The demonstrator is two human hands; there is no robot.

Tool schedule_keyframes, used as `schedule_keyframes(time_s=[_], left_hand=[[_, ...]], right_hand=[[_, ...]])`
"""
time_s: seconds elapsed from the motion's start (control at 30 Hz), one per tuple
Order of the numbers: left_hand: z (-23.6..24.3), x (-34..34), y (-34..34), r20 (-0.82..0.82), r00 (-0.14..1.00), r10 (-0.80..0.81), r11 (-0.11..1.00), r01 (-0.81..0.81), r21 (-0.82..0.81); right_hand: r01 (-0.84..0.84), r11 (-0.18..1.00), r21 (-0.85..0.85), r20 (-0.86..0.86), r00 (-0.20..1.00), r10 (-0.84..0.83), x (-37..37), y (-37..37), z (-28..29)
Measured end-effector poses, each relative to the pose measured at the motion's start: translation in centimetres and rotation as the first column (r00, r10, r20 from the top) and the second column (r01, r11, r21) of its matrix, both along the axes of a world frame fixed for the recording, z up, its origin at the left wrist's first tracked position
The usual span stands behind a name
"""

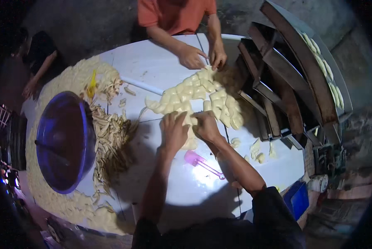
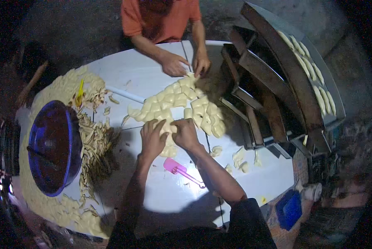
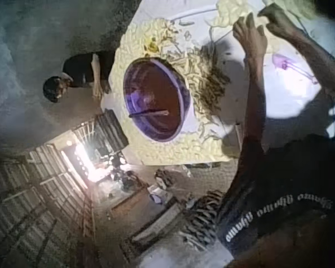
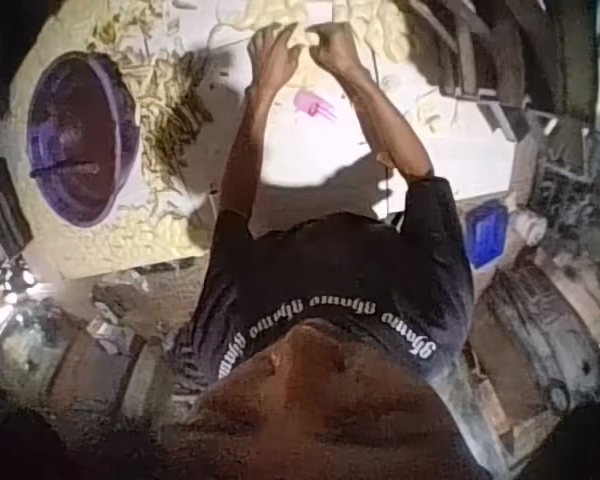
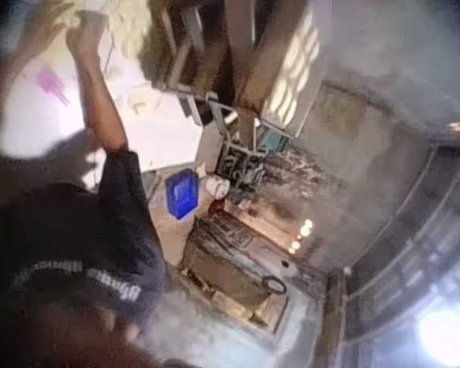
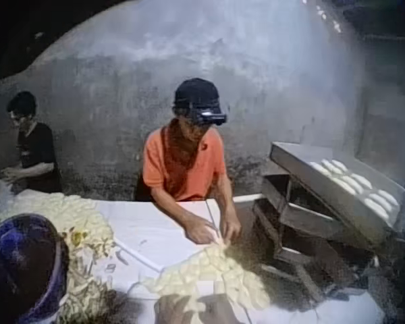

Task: The person prepares pastries by flattening dough pieces with a rolling pin and by hand, spreading chocolate filling and placing banana slices onto the dough, wrapping the dough around the filling, and placing the assembled pastries onto baking trays.

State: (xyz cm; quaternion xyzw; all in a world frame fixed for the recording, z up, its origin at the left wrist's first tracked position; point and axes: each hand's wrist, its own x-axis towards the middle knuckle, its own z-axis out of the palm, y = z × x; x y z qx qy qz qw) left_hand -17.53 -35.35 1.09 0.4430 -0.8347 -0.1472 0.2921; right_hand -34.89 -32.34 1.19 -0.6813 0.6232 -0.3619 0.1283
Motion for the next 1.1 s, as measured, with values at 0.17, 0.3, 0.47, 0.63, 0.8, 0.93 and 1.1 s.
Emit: schedule_keyframes(time_s=[0.17, 0.3, 0.47, 0.63, 0.8, 0.93, 1.1], left_hand=[[-0.3, -0.7, -0.4, 0.081, 0.997, 0.002, 0.999, -0.005, 0.036], [-1.5, -1.2, -0.9, 0.112, 0.993, 0.043, 0.997, -0.049, 0.055], [-0.7, -1.7, -0.4, 0.038, 0.995, 0.097, 0.991, -0.101, 0.091], [-1.4, -0.9, 0.7, -0.086, 0.976, 0.198, 0.979, -0.202, -0.031], [-3.3, 0.7, 0.5, -0.168, 0.969, 0.181, 0.976, -0.198, -0.091], [-2.4, 0.6, 0.2, -0.137, 0.986, 0.100, 0.995, -0.099, 0.013], [-1.3, 1.2, -1.2, 0.094, 0.976, 0.197, 0.976, -0.204, 0.074]], right_hand=[[0.047, 0.992, 0.115, 0.551, 0.828, -0.103, -0.3, 5.7, 3.5], [0.312, 0.908, -0.281, 0.894, 0.430, 0.128, -4.2, 14.8, 9.7], [0.351, 0.936, 0.015, 0.726, 0.640, -0.252, -10.8, 21.7, 6.7], [0.328, 0.944, 0.041, -0.021, 0.945, -0.327, -5.7, 19.0, 2.9], [0.164, 0.919, 0.358, 0.407, 0.858, -0.312, -1.7, 9.2, 4.6], [0.094, 0.984, 0.153, 0.181, 0.976, -0.122, 1.5, -0.4, 0.5], [0.084, 0.943, 0.323, 0.505, 0.827, -0.246, 3.3, -2.0, -1.4]])
